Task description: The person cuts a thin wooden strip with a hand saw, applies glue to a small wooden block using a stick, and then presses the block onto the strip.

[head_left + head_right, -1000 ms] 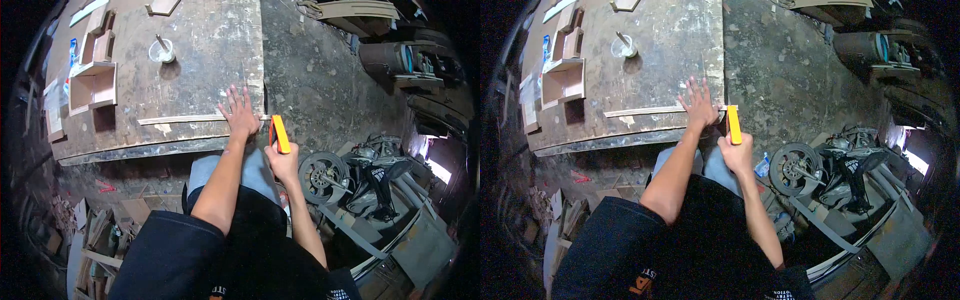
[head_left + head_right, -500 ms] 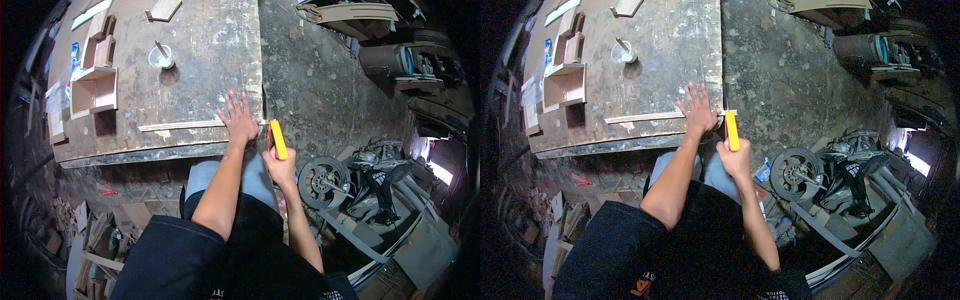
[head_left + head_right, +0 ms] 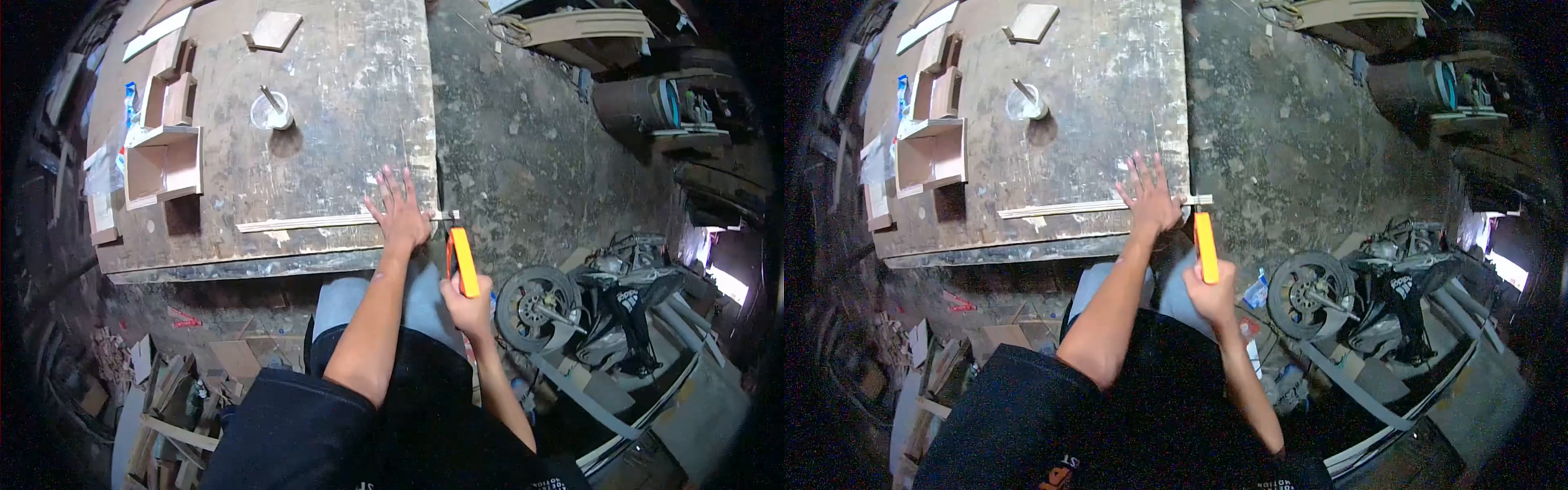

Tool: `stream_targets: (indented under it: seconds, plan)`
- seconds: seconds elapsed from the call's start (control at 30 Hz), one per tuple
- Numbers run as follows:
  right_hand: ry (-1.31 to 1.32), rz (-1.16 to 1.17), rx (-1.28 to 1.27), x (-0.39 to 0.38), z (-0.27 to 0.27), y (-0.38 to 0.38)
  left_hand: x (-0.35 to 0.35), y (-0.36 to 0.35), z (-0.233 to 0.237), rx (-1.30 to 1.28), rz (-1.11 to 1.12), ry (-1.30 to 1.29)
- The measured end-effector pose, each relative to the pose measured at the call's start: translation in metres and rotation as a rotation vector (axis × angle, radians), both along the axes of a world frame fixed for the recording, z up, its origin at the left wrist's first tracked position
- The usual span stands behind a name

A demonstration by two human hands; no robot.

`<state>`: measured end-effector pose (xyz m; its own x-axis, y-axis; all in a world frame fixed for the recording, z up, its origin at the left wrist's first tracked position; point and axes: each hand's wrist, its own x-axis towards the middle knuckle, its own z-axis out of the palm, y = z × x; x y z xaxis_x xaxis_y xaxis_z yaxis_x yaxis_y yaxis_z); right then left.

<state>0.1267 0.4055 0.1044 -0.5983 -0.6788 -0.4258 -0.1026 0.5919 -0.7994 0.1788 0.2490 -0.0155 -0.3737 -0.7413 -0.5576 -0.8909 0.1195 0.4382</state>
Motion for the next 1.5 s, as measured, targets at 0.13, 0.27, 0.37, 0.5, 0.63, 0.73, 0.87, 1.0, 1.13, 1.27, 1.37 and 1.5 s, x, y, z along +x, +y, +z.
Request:
stream_targets:
  seconds: [0.13,0.27,0.37,0.5,0.63,0.73,0.87,1.0,1.13,1.27,1.37,1.5]
  plan:
    - [0.024,-0.023,-0.006,-0.001,0.002,-0.025,-0.002,0.003,-0.005,-0.042,0.007,0.0]
    - [-0.094,-0.101,0.119,-0.026,0.006,-0.037,-0.004,0.0,-0.004,-0.001,-0.01,-0.038]
    - [-0.012,-0.016,0.107,-0.03,0.02,-0.052,-0.005,-0.002,-0.006,0.02,-0.007,-0.036]
    - [-0.029,-0.032,0.176,-0.034,0.027,-0.064,-0.001,-0.002,-0.009,0.056,-0.049,-0.06]
    - [-0.031,0.007,0.144,-0.035,0.032,-0.067,-0.003,-0.005,-0.01,0.037,-0.054,-0.062]
    - [-0.263,-0.031,0.308,-0.063,0.042,-0.079,-0.001,-0.002,-0.012,0.035,-0.068,-0.066]
    - [0.025,0.047,0.15,-0.032,0.014,-0.051,-0.004,-0.004,-0.009,0.025,-0.041,-0.051]
    - [-0.029,0.022,0.108,-0.01,0.015,-0.042,-0.001,0.001,-0.011,0.012,-0.052,-0.056]
    - [0.002,-0.005,0.178,-0.023,0.023,-0.034,-0.003,-0.004,-0.013,-0.012,-0.045,-0.02]
    - [-0.085,0.03,0.199,-0.047,0.022,-0.062,0.001,-0.001,-0.011,0.006,-0.037,-0.039]
    - [-0.409,-0.086,0.277,-0.072,0.049,-0.104,-0.003,-0.002,-0.007,0.019,-0.028,-0.041]
    - [-0.486,-0.054,0.306,-0.08,0.046,-0.118,-0.003,-0.002,-0.007,0.019,-0.039,-0.05]
